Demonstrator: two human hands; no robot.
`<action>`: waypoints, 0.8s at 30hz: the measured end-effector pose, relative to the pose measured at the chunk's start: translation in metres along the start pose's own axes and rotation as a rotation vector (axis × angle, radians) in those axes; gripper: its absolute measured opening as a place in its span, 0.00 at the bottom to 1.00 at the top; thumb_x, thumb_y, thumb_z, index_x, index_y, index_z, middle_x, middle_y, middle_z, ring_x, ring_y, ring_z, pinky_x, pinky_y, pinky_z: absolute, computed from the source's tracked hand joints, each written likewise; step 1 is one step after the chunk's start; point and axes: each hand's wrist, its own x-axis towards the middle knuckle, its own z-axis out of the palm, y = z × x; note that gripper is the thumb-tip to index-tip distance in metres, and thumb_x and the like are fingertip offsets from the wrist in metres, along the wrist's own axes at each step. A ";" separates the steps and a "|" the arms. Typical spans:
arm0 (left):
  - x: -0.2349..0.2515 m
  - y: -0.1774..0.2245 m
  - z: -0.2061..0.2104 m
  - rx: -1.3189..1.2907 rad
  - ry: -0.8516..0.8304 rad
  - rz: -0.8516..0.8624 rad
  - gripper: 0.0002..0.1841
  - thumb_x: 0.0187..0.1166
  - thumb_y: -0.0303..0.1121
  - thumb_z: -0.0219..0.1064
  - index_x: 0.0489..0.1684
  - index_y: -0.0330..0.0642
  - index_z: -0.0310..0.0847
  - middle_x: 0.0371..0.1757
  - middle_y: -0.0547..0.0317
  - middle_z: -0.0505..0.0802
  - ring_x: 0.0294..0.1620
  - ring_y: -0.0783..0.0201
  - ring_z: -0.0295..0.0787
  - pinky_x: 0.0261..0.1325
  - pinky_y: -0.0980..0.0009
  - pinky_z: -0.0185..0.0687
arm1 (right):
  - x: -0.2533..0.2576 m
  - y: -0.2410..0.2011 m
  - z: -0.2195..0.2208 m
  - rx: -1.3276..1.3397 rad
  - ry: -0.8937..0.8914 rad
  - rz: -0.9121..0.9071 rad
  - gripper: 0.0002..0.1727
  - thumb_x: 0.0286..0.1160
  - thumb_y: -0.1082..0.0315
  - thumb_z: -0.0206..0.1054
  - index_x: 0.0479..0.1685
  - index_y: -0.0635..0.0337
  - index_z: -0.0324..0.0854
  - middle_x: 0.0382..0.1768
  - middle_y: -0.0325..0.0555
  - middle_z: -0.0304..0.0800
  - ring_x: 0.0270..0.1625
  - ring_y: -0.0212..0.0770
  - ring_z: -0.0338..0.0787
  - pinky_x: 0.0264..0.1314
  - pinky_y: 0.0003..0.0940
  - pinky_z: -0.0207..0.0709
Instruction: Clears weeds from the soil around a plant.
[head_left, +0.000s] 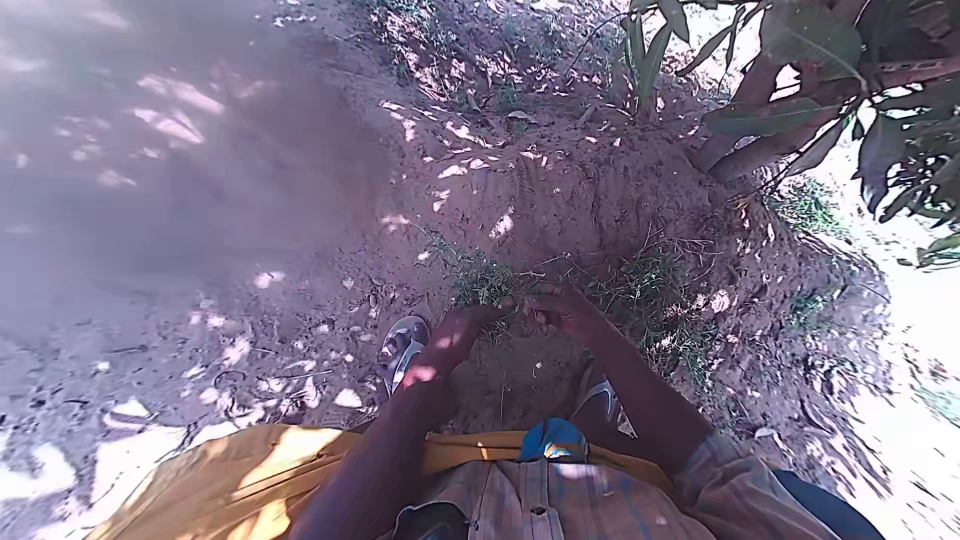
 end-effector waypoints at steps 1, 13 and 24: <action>0.000 0.000 0.001 0.017 0.027 0.000 0.12 0.88 0.25 0.56 0.53 0.26 0.84 0.50 0.50 0.90 0.51 0.69 0.83 0.62 0.69 0.75 | 0.001 -0.001 0.000 -0.075 0.023 0.021 0.13 0.84 0.78 0.54 0.31 0.63 0.80 0.20 0.32 0.81 0.19 0.22 0.77 0.29 0.16 0.76; 0.008 -0.007 0.001 -0.094 0.090 0.028 0.11 0.88 0.28 0.58 0.57 0.31 0.82 0.49 0.52 0.89 0.49 0.68 0.84 0.58 0.68 0.78 | 0.006 0.003 -0.010 -0.268 0.079 -0.011 0.09 0.86 0.74 0.57 0.36 0.67 0.78 0.25 0.36 0.81 0.26 0.24 0.80 0.35 0.18 0.76; 0.006 -0.005 0.003 0.114 0.221 0.002 0.23 0.80 0.25 0.68 0.72 0.23 0.71 0.66 0.31 0.84 0.66 0.52 0.83 0.73 0.57 0.75 | -0.006 -0.022 -0.033 0.056 0.340 -0.175 0.12 0.90 0.72 0.51 0.37 0.59 0.78 0.26 0.35 0.83 0.24 0.27 0.83 0.32 0.21 0.83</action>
